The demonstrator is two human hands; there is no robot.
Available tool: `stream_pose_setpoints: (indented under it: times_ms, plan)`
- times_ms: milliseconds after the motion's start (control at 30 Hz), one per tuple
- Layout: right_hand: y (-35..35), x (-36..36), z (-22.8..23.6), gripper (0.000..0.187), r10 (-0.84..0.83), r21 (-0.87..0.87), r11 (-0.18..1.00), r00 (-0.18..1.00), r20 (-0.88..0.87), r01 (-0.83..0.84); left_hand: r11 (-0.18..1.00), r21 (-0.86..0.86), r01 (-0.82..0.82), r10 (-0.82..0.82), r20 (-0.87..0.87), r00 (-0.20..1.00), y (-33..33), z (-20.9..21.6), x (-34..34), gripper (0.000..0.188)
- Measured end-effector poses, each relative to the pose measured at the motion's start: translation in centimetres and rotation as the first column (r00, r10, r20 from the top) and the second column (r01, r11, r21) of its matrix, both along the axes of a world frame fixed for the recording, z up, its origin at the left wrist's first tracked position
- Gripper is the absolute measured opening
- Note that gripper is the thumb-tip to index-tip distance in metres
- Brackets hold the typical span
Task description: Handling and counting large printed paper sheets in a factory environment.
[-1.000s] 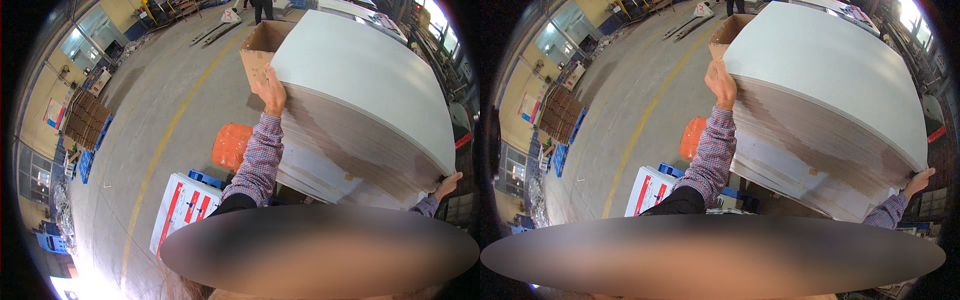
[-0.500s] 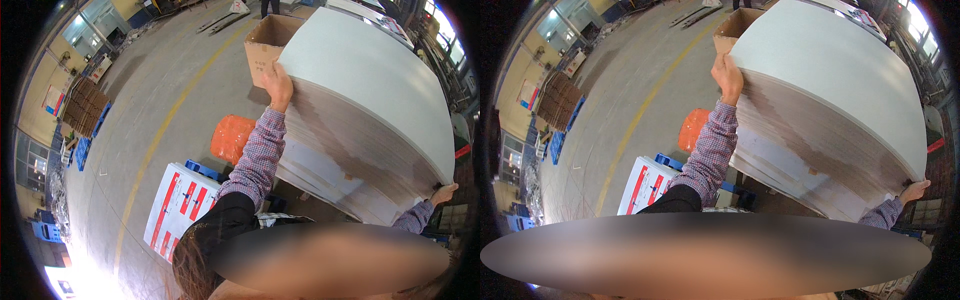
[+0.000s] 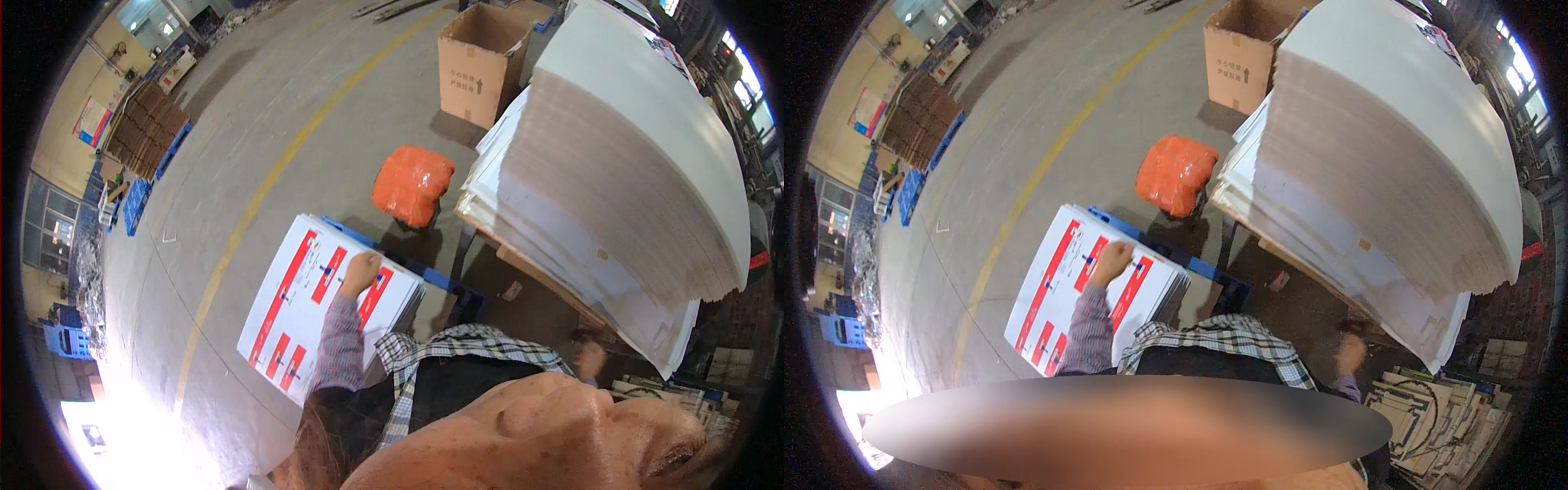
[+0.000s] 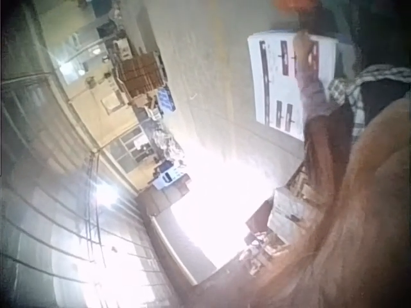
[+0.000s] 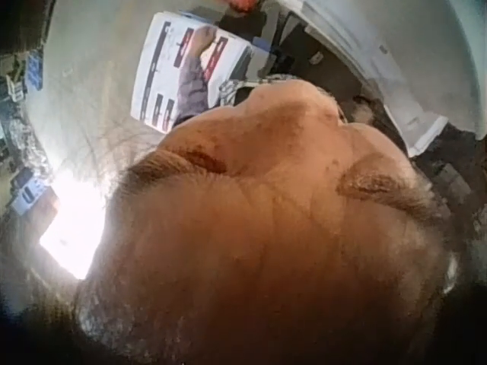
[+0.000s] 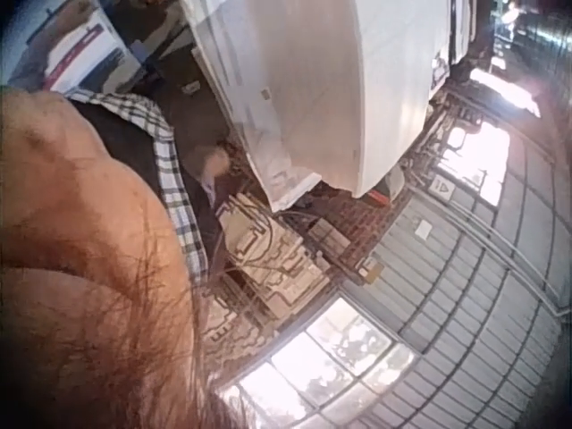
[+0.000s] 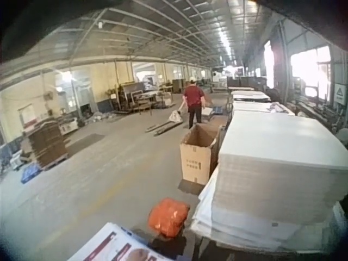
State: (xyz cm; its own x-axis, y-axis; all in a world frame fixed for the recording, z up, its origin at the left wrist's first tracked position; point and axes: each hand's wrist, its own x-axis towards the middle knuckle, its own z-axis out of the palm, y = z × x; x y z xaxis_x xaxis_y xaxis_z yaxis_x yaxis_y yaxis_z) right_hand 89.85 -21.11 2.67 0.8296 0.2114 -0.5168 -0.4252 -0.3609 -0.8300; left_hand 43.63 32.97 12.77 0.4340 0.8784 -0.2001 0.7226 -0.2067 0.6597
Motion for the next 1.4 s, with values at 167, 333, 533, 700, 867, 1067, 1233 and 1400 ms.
stream_pose_setpoints:
  times_ms: [167, 333, 533, 700, 867, 1067, 1233, 1400]
  plan:
    - [20.4, -12.7, 6.4, 0.038, 0.917, -0.431, 0.354, 0.217, 0.335, -0.83, 0.898, -0.23, -0.374, 0.308, -0.278, 0.91, -13.4, -8.3, -24.6, 0.028]
    - [31.2, -16.2, 7.3, 0.033, 0.894, -0.377, 0.418, 0.301, 0.331, -0.827, 0.771, -0.15, -0.619, 0.603, -0.142, 0.785, -22.9, -14.0, -31.1, 0.025]
    - [43.4, -26.5, -2.6, 0.021, 0.856, -0.585, 0.156, -0.187, 0.482, -0.796, 0.436, -0.106, -0.894, 0.799, -0.411, 0.438, -37.5, -21.0, -36.6, 0.02]
    - [50.0, -28.9, -11.2, 0.022, 0.872, -0.754, -0.031, -0.386, 0.3, -0.657, 0.363, -0.043, -0.931, 0.811, -0.477, 0.338, -39.6, -23.7, -39.0, 0.052]
    - [50.7, -32.0, -14.1, 0.026, 0.909, -0.859, -0.028, -0.37, 0.191, -0.512, 0.15, 0.112, -0.982, 0.865, -0.495, 0.075, -41.0, -25.9, -41.0, 0.055]
    - [50.7, -31.9, -11.9, 0.035, 0.896, -0.892, -0.007, -0.399, 0.195, -0.451, -0.117, -0.076, -0.99, 0.906, -0.416, -0.076, -39.5, -25.8, -40.4, 0.042]
    - [53.7, -30.1, -10.0, 0.035, 0.992, -0.459, -0.053, 0.006, -0.124, -0.887, 0.053, 0.126, -0.991, 0.854, -0.519, -0.021, -40.0, -24.2, -40.6, 0.038]
    - [53.2, -30.1, -5.0, 0.041, 0.952, -0.014, -0.023, -0.017, -0.305, -1.0, 0.51, 0.208, -0.835, 0.846, -0.3, 0.442, -35.8, -19.3, -33.3, 0.043]
